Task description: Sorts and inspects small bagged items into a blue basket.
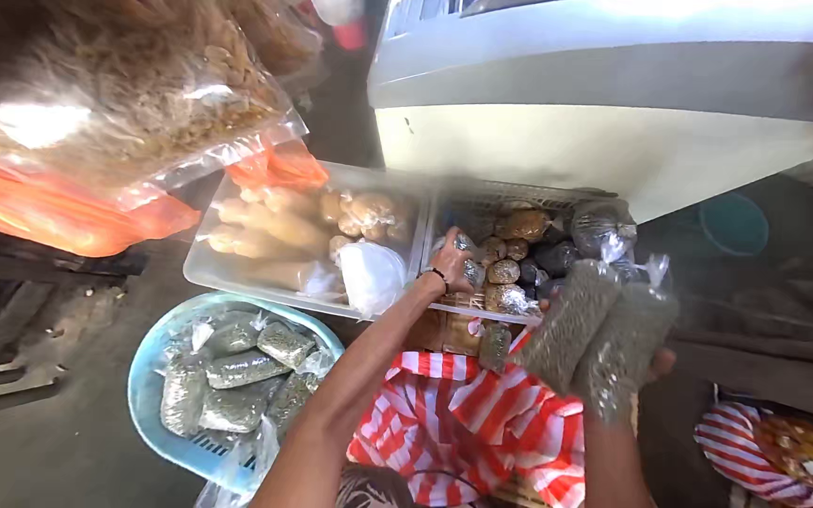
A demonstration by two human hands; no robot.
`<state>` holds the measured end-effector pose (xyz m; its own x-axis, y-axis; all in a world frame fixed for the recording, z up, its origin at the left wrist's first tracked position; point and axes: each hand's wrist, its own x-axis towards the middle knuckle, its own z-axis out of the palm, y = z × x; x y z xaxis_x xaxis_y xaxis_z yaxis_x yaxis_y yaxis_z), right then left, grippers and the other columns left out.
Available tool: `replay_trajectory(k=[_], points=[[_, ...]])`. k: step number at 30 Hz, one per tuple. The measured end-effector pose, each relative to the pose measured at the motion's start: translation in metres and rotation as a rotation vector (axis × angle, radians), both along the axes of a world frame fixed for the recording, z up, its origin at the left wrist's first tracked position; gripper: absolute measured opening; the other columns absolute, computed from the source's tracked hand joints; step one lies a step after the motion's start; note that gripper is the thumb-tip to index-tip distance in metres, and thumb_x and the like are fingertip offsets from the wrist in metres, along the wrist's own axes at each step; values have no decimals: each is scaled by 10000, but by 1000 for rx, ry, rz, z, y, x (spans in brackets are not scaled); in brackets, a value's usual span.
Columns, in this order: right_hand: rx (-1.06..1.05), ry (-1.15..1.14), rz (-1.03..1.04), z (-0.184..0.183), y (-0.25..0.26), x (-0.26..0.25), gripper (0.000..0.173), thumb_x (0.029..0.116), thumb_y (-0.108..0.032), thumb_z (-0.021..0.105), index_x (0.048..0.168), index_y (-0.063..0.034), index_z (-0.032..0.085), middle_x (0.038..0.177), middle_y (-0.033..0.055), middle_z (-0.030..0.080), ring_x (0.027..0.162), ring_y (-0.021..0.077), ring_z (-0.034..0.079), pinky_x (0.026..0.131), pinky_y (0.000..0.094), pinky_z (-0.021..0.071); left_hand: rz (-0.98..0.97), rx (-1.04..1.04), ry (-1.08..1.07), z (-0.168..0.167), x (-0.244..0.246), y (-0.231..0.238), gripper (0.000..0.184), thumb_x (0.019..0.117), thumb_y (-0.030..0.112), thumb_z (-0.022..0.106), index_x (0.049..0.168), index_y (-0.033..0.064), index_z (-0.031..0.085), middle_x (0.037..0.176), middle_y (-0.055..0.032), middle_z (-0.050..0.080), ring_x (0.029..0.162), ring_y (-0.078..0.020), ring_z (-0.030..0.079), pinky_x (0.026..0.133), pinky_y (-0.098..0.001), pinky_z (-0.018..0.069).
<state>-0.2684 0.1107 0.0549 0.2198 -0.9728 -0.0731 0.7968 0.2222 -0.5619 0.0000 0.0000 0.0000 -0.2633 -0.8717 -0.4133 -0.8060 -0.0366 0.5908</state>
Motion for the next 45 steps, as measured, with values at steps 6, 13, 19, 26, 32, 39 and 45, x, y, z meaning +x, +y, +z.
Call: replay_trajectory(k=[6, 13, 19, 26, 32, 39, 45], points=[[83, 364, -212, -7, -66, 51, 451, 660, -451, 881, 977, -179, 711, 842, -55, 758, 772, 54, 725, 721, 291, 631, 345, -413, 276, 121, 75, 50, 628, 546, 311, 986, 1122, 177, 775, 1603, -219, 341, 1433, -375, 410, 1053, -550, 484], [-197, 964, 31, -69, -129, 132, 1507, 498, -319, 972, 1649, -135, 17, 1579, 197, 392, 1363, 229, 522, 1087, 423, 507, 474, -548, 152, 180, 128, 130, 656, 531, 577, 912, 1094, 271, 773, 1597, -209, 343, 1384, -254, 497, 963, -346, 572], [-470, 1218, 490, -103, -111, 128, 1401, 566, -77, 924, 1648, -53, 34, 1642, 291, 245, 1507, 386, 326, 1235, 484, 312, 445, -513, 185, 176, 131, 171, 628, 546, 587, 914, 1085, 297, 773, 1566, -210, 372, 1426, -231, 440, 1014, -293, 536], [-536, 1379, 749, -79, -104, 107, 1133, 770, 60, 756, 1666, -161, 98, 1690, 190, 215, 1527, 354, 316, 1229, 515, 311, 339, -536, 205, 152, 77, 153, 584, 529, 507, 923, 1023, 221, 799, 1541, -294, 367, 1410, -291, 451, 1025, -324, 519], [-449, 1456, -89, -40, -61, 62, 336, 946, -68, 618, 1260, 37, 673, 1190, 218, 693, 1035, 284, 711, 898, 412, 601, 140, -503, 313, 138, 34, 123, 559, 550, 368, 962, 1046, 174, 794, 1547, -341, 344, 1358, -341, 515, 1022, -367, 540], [179, 1611, -155, -52, 26, 35, 265, 1008, -135, 571, 1178, 65, 607, 851, 196, 690, 697, 324, 692, 660, 522, 581, -147, -441, 258, 118, -19, 25, 539, 572, 166, 970, 1067, 89, 773, 1607, -319, 273, 1367, -427, 498, 1002, -513, 541], [-137, 1727, -234, -67, 30, 60, 226, 932, -152, 620, 951, 56, 708, 756, 154, 707, 655, 302, 708, 613, 504, 587, -508, -382, -97, 77, -48, -52, 526, 625, 140, 950, 1117, 103, 769, 1701, -165, 159, 1207, -449, 575, 820, -548, 584]])
